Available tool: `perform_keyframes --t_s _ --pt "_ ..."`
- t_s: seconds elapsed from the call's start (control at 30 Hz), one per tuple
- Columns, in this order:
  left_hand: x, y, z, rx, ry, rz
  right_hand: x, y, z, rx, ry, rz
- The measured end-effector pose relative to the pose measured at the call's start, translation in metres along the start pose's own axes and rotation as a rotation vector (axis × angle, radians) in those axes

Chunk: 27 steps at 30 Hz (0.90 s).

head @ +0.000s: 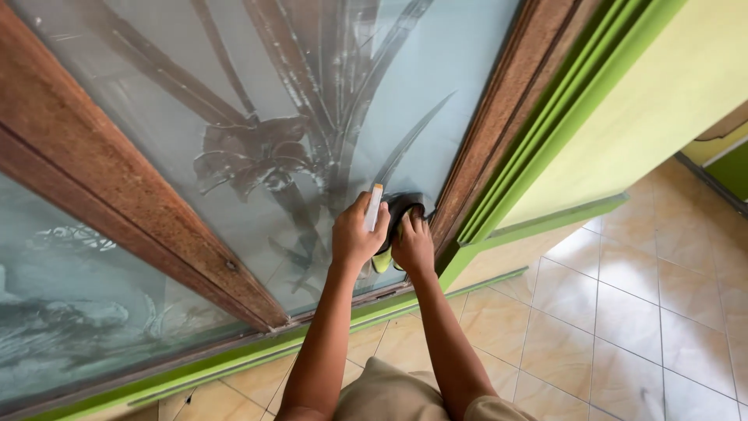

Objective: Cleaning a large glass door using a spray bottle and a cloth

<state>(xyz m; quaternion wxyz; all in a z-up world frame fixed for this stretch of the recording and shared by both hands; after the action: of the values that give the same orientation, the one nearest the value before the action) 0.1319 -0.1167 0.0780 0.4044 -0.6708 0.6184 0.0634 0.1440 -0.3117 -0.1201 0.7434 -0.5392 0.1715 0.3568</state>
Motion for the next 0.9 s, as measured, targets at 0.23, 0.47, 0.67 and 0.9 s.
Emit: perform_keyframes --t_s 0.23,0.47,0.67,0.9 --pt "0.038 -0.004 -0.031 0.011 -0.175 0.247 -0.131 -0.077 0.049 0.024 -0.391 -0.187" --pt "0.074 -0.015 -0.049 0.092 -0.259 0.317 -0.049 -0.005 0.005 0.189 -0.518 0.016" --pt "0.062 -0.019 -0.039 0.117 -0.177 0.113 -0.092 -0.066 0.028 0.121 -0.473 -0.054" --pt "0.014 0.007 -0.009 -0.014 0.098 0.032 -0.024 -0.014 0.053 0.112 -0.434 0.069"
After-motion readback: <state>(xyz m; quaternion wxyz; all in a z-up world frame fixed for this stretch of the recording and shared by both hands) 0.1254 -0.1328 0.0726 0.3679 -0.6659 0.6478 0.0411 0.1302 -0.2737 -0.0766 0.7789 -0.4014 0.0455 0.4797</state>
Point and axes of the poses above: each hand's wrist, its own y-axis away from the middle knuckle, its own x-axis out of the palm, z = x × y, the point moved 10 cm from there along -y, towards the middle knuckle, and after that the axes turned 12 degrees about -y, right-handed, at the moved point
